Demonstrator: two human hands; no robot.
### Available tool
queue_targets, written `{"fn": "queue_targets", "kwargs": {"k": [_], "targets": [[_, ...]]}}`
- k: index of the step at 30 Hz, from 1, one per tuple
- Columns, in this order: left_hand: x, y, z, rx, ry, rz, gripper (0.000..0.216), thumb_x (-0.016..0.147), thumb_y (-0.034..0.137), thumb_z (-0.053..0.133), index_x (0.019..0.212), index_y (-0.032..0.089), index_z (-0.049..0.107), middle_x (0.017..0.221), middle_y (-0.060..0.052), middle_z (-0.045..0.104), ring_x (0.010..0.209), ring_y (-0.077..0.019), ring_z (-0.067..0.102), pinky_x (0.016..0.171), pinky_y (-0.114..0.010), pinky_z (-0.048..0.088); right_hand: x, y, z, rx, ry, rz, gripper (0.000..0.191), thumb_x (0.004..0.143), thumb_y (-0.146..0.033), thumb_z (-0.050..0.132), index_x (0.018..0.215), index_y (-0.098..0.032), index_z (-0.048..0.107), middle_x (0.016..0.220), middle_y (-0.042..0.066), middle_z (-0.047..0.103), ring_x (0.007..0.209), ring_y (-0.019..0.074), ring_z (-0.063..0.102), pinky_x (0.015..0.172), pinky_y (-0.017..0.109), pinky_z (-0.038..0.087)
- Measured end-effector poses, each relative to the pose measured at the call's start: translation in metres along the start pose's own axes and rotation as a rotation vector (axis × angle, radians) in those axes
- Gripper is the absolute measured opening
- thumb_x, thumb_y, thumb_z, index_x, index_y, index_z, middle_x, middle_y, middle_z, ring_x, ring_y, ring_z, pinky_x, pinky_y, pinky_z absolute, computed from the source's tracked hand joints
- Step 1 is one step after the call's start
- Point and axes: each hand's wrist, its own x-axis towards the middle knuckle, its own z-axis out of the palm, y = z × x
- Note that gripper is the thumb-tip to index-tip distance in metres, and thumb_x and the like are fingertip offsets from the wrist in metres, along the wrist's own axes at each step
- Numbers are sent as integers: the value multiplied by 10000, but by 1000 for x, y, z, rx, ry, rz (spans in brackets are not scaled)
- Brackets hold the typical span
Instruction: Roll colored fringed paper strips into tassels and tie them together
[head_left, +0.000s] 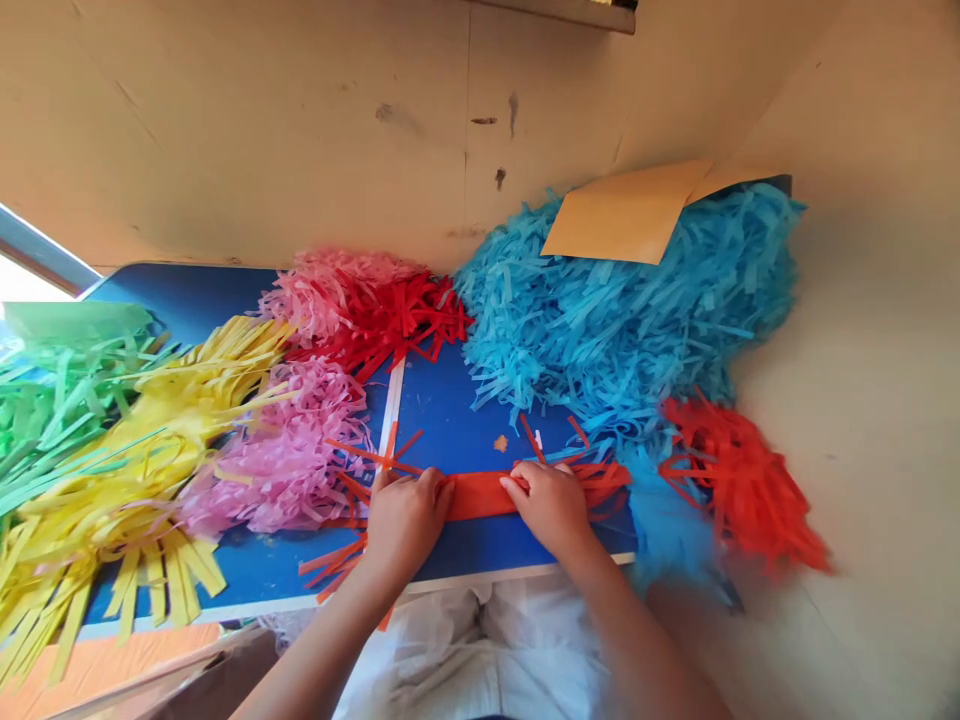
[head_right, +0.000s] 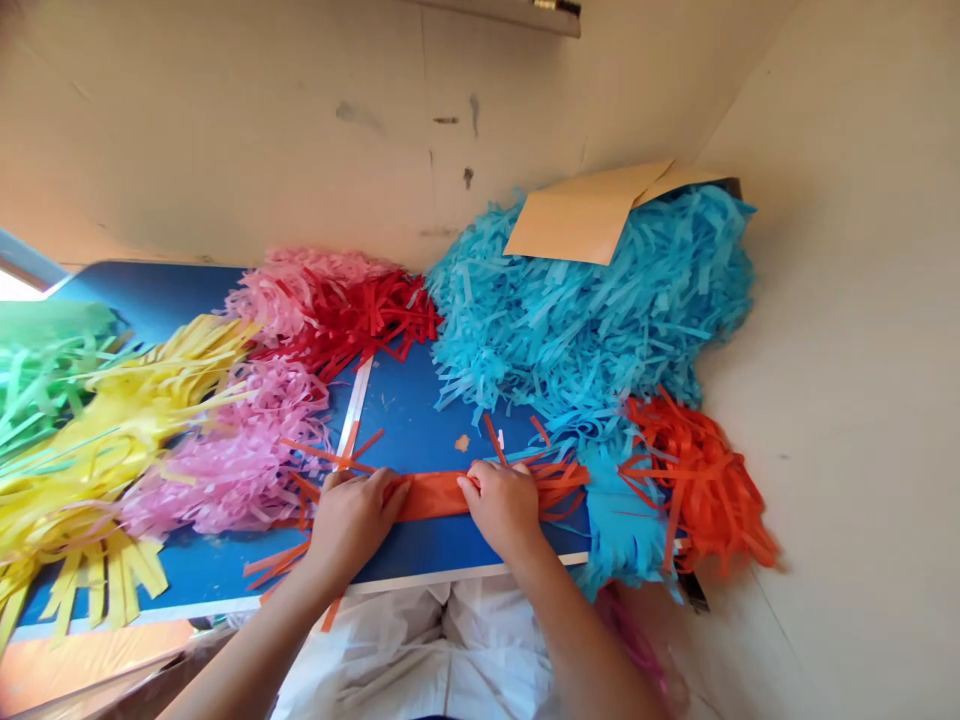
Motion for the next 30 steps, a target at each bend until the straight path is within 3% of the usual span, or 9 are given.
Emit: {"fn": "queue_targets", "kwargs": {"k": [7, 10, 13, 15, 17, 18, 22, 25, 30], "targets": [[1, -1, 1, 9, -16, 13, 302, 939, 338, 454, 812, 181, 678, 609, -59, 693, 627, -226, 656, 779, -377, 413, 1, 1, 3, 7, 7, 43, 191, 897, -307, 660, 729, -230, 611, 669, -30, 686, 641, 170, 627, 688, 308, 332], [-1, 0, 0, 17, 85, 21, 232, 938, 312, 489, 903, 185, 680, 769, -79, 720, 768, -256, 659, 821, -409, 404, 1, -2, 2, -24, 87, 95, 162, 866, -344, 706, 823, -220, 611, 716, -7, 681, 683, 200, 620, 713, 330, 337], [-1, -2, -2, 8, 192, 218, 188, 935, 204, 498, 1022, 208, 664, 1053, -103, 695, 987, -278, 606, 890, -421, 384, 0, -6, -3, -112, 238, 135, 242, 818, -349, 767, 918, -198, 608, 902, 71, 676, 867, 272, 598, 804, 389, 335], [0, -6, -4, -16, 108, 458, 201, 940, 162, 476, 986, 220, 663, 1039, -80, 686, 964, -249, 591, 879, -397, 389, -3, -9, -9, -146, 266, 81, 144, 859, -287, 720, 882, -197, 610, 922, 91, 661, 921, 289, 570, 855, 424, 320], [1, -10, -9, -36, 3, 618, 207, 935, 148, 467, 944, 216, 663, 983, -64, 684, 929, -230, 588, 892, -401, 389, -8, -11, -16, -114, 244, -51, 44, 916, -182, 601, 876, -197, 613, 915, 84, 665, 912, 267, 569, 874, 424, 318], [2, -11, -12, -44, -27, 645, 196, 918, 150, 481, 941, 210, 665, 986, -65, 682, 937, -230, 587, 930, -422, 378, -10, -12, -20, -75, 213, -152, 93, 919, -132, 547, 903, -194, 615, 948, 81, 671, 918, 254, 572, 885, 418, 322], [0, -8, -24, -62, -74, 623, 222, 774, 232, 590, 973, 189, 679, 1042, -85, 671, 999, -272, 582, 1092, -554, 254, -15, -9, -26, 57, -28, -535, 260, 839, -61, 495, 1048, -177, 597, 1095, 78, 664, 991, 232, 572, 952, 407, 323], [1, -4, -24, -23, -69, 608, 206, 739, 210, 593, 924, 182, 679, 945, -78, 673, 930, -267, 603, 1136, -601, 183, -6, 0, -20, 56, -102, -554, 290, 811, -54, 496, 1059, -165, 596, 1048, 86, 677, 979, 240, 578, 907, 401, 345], [6, -12, -9, -85, 52, 565, 260, 837, 80, 469, 920, 198, 686, 894, -44, 714, 858, -218, 656, 1175, -586, 154, 11, 14, -14, 171, -130, -460, 347, 725, 2, 507, 1011, -171, 599, 974, 58, 698, 894, 219, 612, 877, 383, 359]]}}
